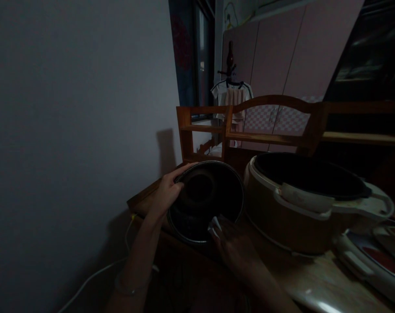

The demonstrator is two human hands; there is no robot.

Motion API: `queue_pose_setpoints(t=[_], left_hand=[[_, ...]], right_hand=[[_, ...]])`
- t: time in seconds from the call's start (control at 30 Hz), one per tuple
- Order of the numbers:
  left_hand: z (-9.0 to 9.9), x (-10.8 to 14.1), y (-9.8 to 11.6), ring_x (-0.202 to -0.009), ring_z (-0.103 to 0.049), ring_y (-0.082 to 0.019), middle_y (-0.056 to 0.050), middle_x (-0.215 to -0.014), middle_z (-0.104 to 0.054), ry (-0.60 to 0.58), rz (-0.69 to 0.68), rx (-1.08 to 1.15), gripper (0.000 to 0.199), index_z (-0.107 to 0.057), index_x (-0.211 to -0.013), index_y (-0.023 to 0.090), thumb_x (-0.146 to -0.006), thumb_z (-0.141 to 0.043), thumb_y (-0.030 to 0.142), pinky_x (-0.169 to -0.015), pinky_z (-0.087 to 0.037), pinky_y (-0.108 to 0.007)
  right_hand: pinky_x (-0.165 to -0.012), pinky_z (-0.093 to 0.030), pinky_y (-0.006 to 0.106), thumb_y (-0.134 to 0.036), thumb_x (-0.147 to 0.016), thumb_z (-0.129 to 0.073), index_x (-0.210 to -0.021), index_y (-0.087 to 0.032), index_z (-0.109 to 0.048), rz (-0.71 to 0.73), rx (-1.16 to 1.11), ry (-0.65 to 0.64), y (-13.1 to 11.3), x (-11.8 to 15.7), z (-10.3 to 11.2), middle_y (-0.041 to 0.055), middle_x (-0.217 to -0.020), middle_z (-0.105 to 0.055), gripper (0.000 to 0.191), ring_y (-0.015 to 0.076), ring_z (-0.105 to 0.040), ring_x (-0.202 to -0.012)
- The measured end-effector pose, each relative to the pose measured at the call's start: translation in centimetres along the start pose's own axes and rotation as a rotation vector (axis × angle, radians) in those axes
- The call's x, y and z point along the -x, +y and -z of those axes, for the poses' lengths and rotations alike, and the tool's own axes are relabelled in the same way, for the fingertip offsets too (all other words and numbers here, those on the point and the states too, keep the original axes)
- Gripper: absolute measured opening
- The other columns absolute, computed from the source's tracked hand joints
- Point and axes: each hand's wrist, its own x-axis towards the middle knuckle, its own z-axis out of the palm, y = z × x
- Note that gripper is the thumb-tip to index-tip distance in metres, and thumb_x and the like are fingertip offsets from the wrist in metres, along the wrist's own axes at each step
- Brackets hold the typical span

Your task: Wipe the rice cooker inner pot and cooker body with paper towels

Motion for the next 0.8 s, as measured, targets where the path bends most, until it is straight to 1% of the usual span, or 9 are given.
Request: queue_pose_setpoints(t=[0.2,0.33,0.43,0.5,0.57,0.7,0.8], left_hand=[[-0.5,-0.1,0.3,-0.123,-0.061,-0.025,-0.001,-0.132,-0.066,-0.012,-0.005,-0.043,0.074,-0.064,-0.133,0.024,-0.064,-0.044,0.003,-0.108,-0.048,-0.044],[-1.2,-0.3,0.4,-0.131,-0.055,-0.023,0.001,-0.133,-0.065,-0.014,-0.054,-0.112,0.073,-0.067,-0.128,0.026,-0.064,-0.042,0.002,-0.117,-0.038,-0.044],[-1.9,-0.4,0.6,-0.134,-0.053,-0.024,0.001,-0.132,-0.066,-0.036,-0.063,-0.109,0.072,-0.067,-0.128,0.027,-0.065,-0.043,0.002,-0.119,-0.034,-0.048],[-2.4,-0.4,1.0,-0.134,-0.052,-0.025,0.001,-0.133,-0.065,-0.056,-0.057,-0.095,0.069,-0.067,-0.128,0.027,-0.068,-0.044,0.003,-0.118,-0.035,-0.052],[-2.8,-0.4,1.3,-0.134,-0.052,-0.026,0.0,-0.137,-0.062,-0.087,-0.055,-0.096,0.066,-0.066,-0.128,0.027,-0.07,-0.045,0.005,-0.116,-0.037,-0.052],[-2.9,-0.6,1.7,-0.13,-0.055,-0.024,-0.001,-0.139,-0.061,-0.144,-0.082,-0.113,0.064,-0.065,-0.131,0.025,-0.073,-0.045,0.006,-0.115,-0.04,-0.047],[-2.7,-0.8,1.5,-0.131,-0.055,-0.023,-0.001,-0.137,-0.062,-0.13,-0.095,-0.136,0.067,-0.064,-0.131,0.025,-0.071,-0.043,0.004,-0.115,-0.04,-0.045]], right_hand=[[-0.11,-0.045,0.046,-0.018,-0.099,-0.045,-0.134,-0.015,-0.06,-0.012,0.078,-0.003,1.1,-0.1,-0.8,0.0137,-0.141,-0.058,0.039,0.0287,-0.052,-0.132],[-0.112,-0.042,0.046,-0.019,-0.095,-0.051,-0.138,-0.014,-0.058,-0.05,0.071,-0.028,1.6,-0.2,-0.7,0.0143,-0.143,-0.056,0.044,0.0297,-0.049,-0.134],[-0.114,-0.04,0.046,-0.021,-0.094,-0.052,-0.139,-0.014,-0.057,-0.075,0.05,-0.046,1.6,-0.3,-0.6,0.0139,-0.144,-0.055,0.046,0.0298,-0.047,-0.137],[-0.115,-0.038,0.045,-0.024,-0.097,-0.05,-0.14,-0.015,-0.056,-0.083,0.033,-0.048,1.5,-0.4,-0.7,0.0131,-0.145,-0.054,0.044,0.0298,-0.044,-0.139],[-0.115,-0.038,0.046,-0.032,-0.1,-0.047,-0.14,-0.016,-0.056,-0.106,0.011,-0.04,1.3,-0.4,-1.0,0.0127,-0.145,-0.054,0.044,0.0299,-0.042,-0.141],[-0.116,-0.037,0.046,-0.048,-0.101,-0.045,-0.14,-0.016,-0.056,-0.164,-0.044,-0.01,0.9,-0.6,-1.5,0.0137,-0.146,-0.053,0.051,0.03,-0.041,-0.141],[-0.115,-0.037,0.044,-0.05,-0.102,-0.041,-0.139,-0.019,-0.056,-0.157,-0.117,-0.033,0.3,-1.0,-1.3,0.012,-0.147,-0.052,0.051,0.029,-0.04,-0.141]])
